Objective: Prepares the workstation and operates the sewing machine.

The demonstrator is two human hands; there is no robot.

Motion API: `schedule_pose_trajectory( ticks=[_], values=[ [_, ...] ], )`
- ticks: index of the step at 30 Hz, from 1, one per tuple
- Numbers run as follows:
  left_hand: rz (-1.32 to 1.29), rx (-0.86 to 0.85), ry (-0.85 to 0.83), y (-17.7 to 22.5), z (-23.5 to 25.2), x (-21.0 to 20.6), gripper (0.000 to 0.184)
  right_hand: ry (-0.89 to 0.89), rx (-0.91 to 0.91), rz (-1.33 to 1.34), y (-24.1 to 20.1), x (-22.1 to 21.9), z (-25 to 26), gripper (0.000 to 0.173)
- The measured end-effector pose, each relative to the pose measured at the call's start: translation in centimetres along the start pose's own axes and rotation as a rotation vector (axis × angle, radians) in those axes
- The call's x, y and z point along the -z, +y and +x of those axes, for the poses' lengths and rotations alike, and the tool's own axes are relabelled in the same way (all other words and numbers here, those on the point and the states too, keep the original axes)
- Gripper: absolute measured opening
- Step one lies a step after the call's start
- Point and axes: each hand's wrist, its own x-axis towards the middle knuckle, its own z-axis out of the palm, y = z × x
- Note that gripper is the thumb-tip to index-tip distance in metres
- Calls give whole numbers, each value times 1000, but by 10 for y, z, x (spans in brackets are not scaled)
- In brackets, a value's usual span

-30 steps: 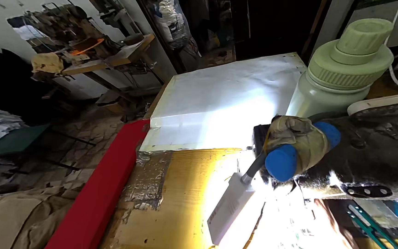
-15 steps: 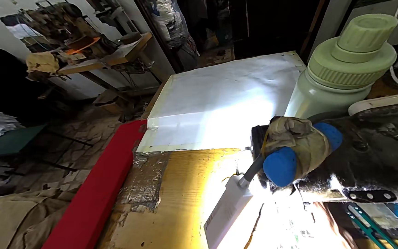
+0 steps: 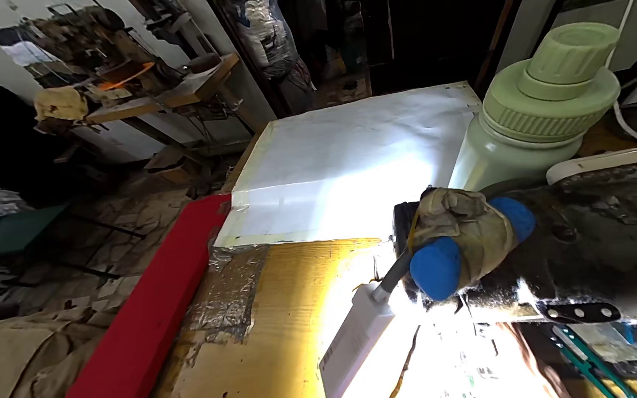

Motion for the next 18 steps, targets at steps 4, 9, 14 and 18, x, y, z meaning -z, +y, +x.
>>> schedule_pose_trajectory(
  ticks=[4,9,14,18],
  values=[
    [-21,5,12,0,-1,0,27,27,2,-36,-6,1,7,34],
    [-13,66,-1,9,0,1,26,-6,-75,-97,-18,5,9,35],
    [-31,113,14,11,3,0,23,46,-26,-68,-16,2,7,34],
    [23,109,16,11,3,1,23,-92,-128,-72,-9,3,12,39]
  ],
)
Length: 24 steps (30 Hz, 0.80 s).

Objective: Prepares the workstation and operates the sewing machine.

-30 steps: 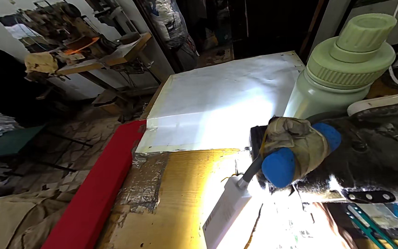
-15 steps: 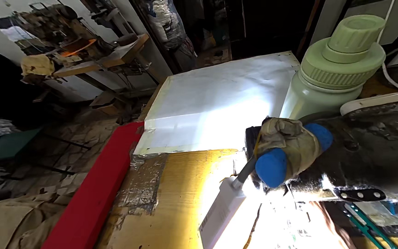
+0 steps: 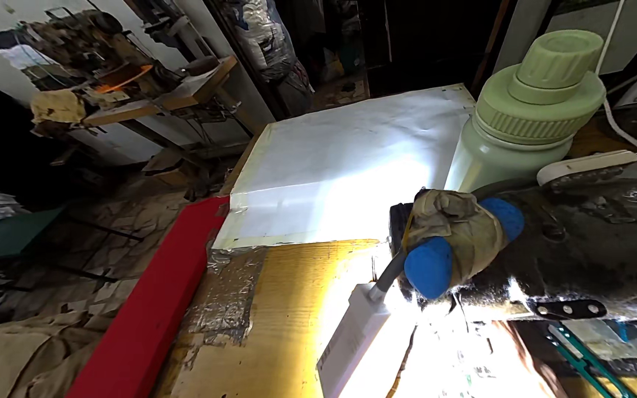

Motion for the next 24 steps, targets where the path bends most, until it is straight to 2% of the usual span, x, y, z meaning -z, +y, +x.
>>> schedule_pose_trajectory(
  ticks=[8,12,14,15,16,19,22,24],
  values=[
    [-42,-45,2,-4,1,-1,22,68,41,-5,3,-4,0,39],
    [-94,-41,-8,-2,1,0,20,-11,-7,37,-9,5,-4,41],
    [-81,-54,-11,-2,1,0,22,-184,-162,29,-31,22,-2,43],
    [-63,-54,-10,-2,1,0,23,-207,-182,33,-31,23,-1,44],
    [-49,-55,-4,-1,1,-1,24,-183,-152,40,-26,20,-1,44],
    [-45,-61,4,-3,1,-1,21,8,87,28,5,0,-1,40],
    [-11,-86,2,-2,1,-1,21,79,98,1,9,-9,2,38],
    [-31,-90,5,-3,1,-1,22,66,100,-12,8,-8,1,39]
  ],
)
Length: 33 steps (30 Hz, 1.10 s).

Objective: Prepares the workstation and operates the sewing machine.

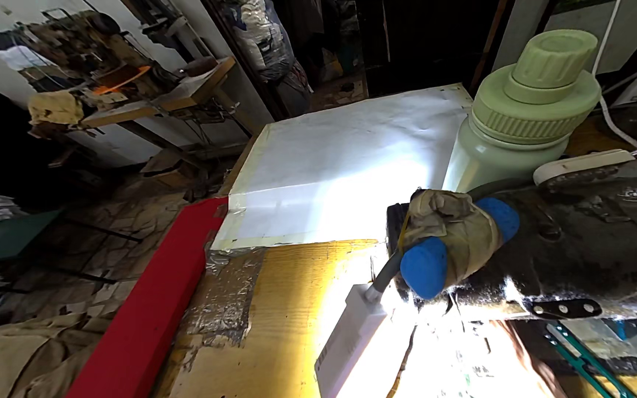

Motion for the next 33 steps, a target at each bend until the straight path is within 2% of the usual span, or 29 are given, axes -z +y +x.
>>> schedule_pose_trajectory(
  ticks=[2,3,8,13,16,24,31,33],
  values=[
    [-31,11,6,0,0,0,21,-101,-114,2,-12,9,2,40],
    [-54,20,3,1,0,0,20,-95,-110,-4,-14,10,2,40],
    [-25,51,-15,1,0,0,23,60,89,47,4,1,-5,40],
    [-52,62,14,-2,2,-2,21,-121,-119,21,-21,19,0,41],
    [-83,66,-12,-11,2,-1,24,-43,-82,34,-11,9,-1,42],
    [-41,58,6,-8,1,-1,20,-145,-162,21,-20,17,2,40],
    [-91,25,25,-5,1,-3,18,-70,-92,58,-11,11,-1,40],
    [-90,26,20,-3,1,-3,19,27,22,39,2,2,-4,40]
  ],
)
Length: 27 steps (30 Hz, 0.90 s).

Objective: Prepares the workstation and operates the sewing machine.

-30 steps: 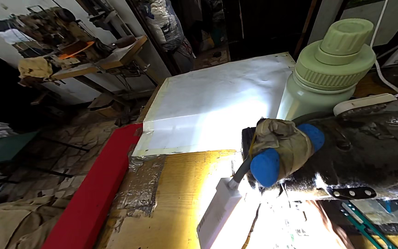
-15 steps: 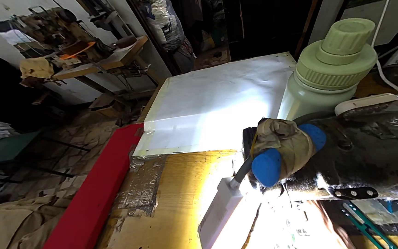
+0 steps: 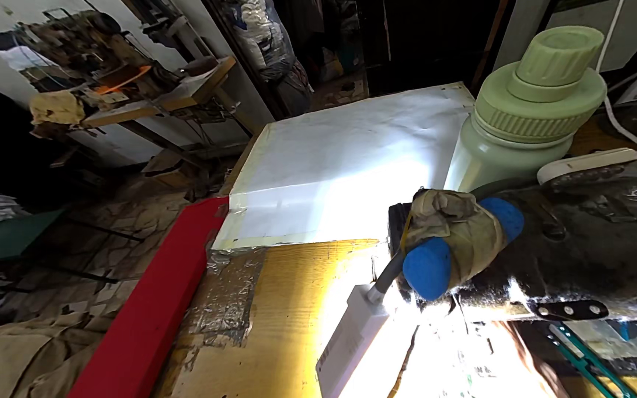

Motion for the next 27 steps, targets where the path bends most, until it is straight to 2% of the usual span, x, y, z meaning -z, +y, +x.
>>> schedule_pose_trajectory(
  ticks=[7,9,13,16,20,25,27],
  values=[
    [45,8,-7,-4,2,0,17,-31,-54,1,-4,2,3,42],
    [34,-2,-10,-3,1,1,18,75,22,-43,7,-8,1,40],
    [7,7,-55,-2,0,3,22,-110,-47,-34,-12,8,4,36],
    [28,49,-55,-4,0,2,24,-151,-106,-45,-24,9,6,33],
    [58,13,-62,-1,-1,3,25,-259,-142,-50,-5,-2,10,41],
    [34,-10,-41,-6,0,1,23,-142,-71,-9,-4,-14,2,34],
    [108,-33,-14,-9,1,1,24,-98,-67,13,0,-19,0,33]
  ],
)
